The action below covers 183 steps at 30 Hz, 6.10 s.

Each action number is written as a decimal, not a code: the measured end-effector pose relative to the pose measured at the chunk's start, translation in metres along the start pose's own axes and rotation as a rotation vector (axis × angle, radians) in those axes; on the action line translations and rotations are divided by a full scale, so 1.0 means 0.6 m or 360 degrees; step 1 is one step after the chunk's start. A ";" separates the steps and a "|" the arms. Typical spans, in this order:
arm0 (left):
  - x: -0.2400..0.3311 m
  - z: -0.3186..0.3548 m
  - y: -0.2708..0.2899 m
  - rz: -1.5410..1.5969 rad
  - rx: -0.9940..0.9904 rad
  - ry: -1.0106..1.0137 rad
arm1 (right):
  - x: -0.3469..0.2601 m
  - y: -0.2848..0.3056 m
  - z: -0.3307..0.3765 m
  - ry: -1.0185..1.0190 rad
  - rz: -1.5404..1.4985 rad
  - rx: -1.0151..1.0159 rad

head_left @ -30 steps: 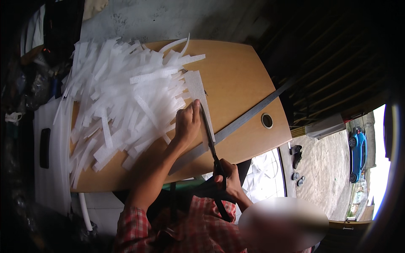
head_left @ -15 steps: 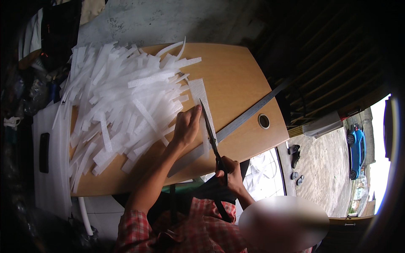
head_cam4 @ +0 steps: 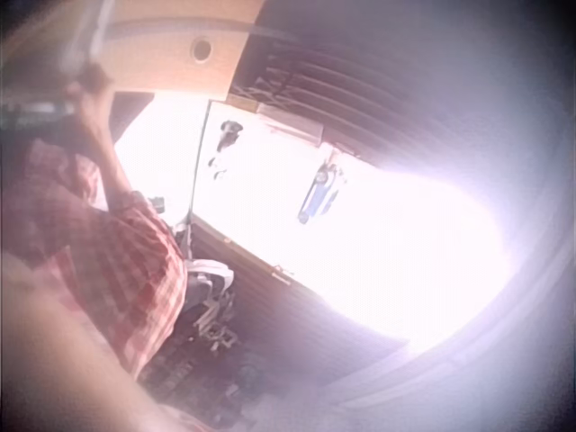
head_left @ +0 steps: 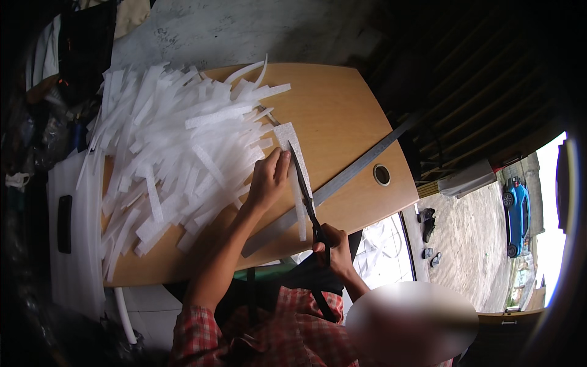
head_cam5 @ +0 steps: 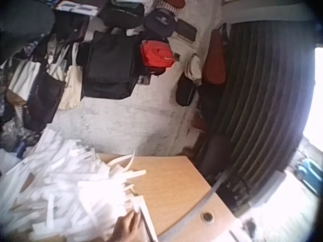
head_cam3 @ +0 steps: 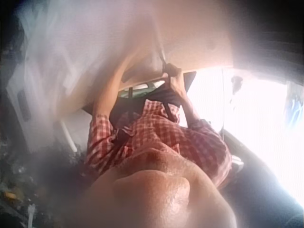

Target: The person cuts long white plastic strips into shorter pieces using scissors. They repeatedly pick up strips, cut them, and place the cut pieces on the table. The cut pieces accumulate on the table and floor throughout the clip.

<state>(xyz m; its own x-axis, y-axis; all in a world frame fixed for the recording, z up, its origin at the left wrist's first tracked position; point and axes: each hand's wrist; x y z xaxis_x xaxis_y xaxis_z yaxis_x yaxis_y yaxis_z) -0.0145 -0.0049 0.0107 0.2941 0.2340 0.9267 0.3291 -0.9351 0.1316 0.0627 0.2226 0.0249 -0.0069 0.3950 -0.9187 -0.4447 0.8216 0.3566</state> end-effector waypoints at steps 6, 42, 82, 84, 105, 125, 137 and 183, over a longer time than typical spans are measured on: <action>0.003 0.003 -0.001 0.0301 -0.0206 0.0117 | -0.017 0.013 -0.018 0.0023 -0.0242 -0.0093; 0.005 -0.026 0.045 0.0078 0.0255 0.0570 | -0.021 0.051 -0.024 -0.0013 -0.0481 -0.0008; 0.085 0.054 -0.450 -0.1277 -0.1170 -0.0584 | 0.778 0.170 0.131 -0.1712 0.0116 0.0386; 0.080 0.054 -0.452 -0.1298 -0.1126 -0.0598 | 0.788 0.176 0.108 -0.1684 0.0686 0.0408; 0.087 0.040 -0.456 -0.1492 -0.1342 -0.0585 | 1.000 0.283 -0.034 -0.2165 0.1532 0.0016; 0.087 0.040 -0.454 -0.1497 -0.1341 -0.0582 | 0.918 0.341 0.025 -0.2070 0.1385 -0.0213; 0.087 0.043 -0.454 -0.1525 -0.1298 -0.0580 | 1.030 0.303 0.014 -0.2024 0.1321 0.0342; 0.221 -0.119 -0.009 -0.0279 -0.0570 -0.0227 | 0.075 0.173 0.127 -0.0434 0.0849 0.0707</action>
<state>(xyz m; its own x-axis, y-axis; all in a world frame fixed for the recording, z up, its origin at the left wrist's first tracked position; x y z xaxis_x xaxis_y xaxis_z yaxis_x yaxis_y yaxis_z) -0.0416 0.0123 0.1582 0.3908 0.4085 0.8249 0.0599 -0.9055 0.4201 0.0843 0.3568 0.0333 0.1275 0.8269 -0.5477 -0.0385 0.5559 0.8304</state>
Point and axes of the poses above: each hand's wrist, its own z-axis away from the middle knuckle, its own y-axis out of the back of the hand, x = y × z, and after that the axes turned 4 degrees about z, right-handed
